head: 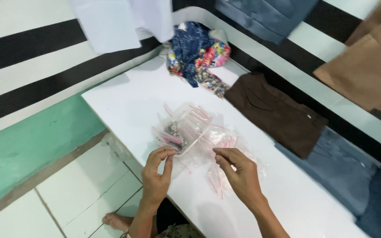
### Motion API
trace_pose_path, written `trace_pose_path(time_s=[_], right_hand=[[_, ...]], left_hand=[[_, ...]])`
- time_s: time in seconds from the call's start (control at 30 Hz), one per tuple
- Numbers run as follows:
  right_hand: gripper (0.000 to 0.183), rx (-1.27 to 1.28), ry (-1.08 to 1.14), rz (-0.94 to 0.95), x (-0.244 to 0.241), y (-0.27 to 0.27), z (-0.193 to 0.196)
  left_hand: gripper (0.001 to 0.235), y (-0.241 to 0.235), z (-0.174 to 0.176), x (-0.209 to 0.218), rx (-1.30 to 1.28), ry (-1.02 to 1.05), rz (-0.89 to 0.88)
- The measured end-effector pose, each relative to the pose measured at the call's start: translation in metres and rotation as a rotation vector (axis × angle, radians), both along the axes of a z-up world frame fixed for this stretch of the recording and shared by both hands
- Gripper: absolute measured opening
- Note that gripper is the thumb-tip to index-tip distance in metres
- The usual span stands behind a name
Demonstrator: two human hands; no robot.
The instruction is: The person sorts colorful buttons from a plastic container onto a white table, then places them into small clear plastic bags. They repeat this process with different colored buttons, arranging them in rows before bagging them.
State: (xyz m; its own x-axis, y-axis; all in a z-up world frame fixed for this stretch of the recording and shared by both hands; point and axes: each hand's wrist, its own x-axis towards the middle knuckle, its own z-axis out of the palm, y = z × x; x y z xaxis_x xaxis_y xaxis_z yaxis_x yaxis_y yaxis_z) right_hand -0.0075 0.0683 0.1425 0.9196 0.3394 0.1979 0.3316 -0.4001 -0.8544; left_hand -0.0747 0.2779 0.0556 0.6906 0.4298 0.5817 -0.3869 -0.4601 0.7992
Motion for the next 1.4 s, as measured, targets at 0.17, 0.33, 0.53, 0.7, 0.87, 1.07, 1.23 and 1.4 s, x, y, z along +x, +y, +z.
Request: trace_pose_path(time_s=[0.17,0.33,0.53,0.7,0.87,1.07,1.23,1.4], right_hand=[[0.022,-0.034,-0.018,-0.096,-0.062,-0.084,-0.006],[0.022,-0.084,0.073,-0.243,-0.137,-0.172,-0.009],[0.024,-0.065,0.093,-0.488,-0.225,-0.264,-0.030],[0.035,-0.391,0.270,-0.842,-0.279,-0.329,-0.038],[0.029,-0.429,0.277,-0.982,-0.270,-0.364,-0.028],[0.023,-0.589,0.170,-0.991,-0.216,-0.392,-0.047],[0.022,-0.864,0.108,-0.858,-0.185,-0.420,-0.112],[0.026,-0.940,0.087,-0.793,-0.193,-0.425,-0.135]], left_hand=[[0.018,-0.045,0.000,0.000,-0.002,0.051,-0.201],[0.020,-0.130,0.015,0.012,0.021,0.132,-0.547],[0.022,-0.257,0.048,0.005,0.212,-0.112,-0.988],[0.022,-0.343,0.032,-0.009,0.423,-0.158,-1.386],[0.042,-0.431,-0.009,-0.004,0.684,-0.106,-1.466],[0.010,-0.498,-0.031,-0.006,1.057,-0.123,-1.196],[0.010,-0.517,-0.036,-0.015,1.389,-0.244,-0.899],[0.010,-0.527,-0.064,-0.011,1.397,-0.274,-0.845]])
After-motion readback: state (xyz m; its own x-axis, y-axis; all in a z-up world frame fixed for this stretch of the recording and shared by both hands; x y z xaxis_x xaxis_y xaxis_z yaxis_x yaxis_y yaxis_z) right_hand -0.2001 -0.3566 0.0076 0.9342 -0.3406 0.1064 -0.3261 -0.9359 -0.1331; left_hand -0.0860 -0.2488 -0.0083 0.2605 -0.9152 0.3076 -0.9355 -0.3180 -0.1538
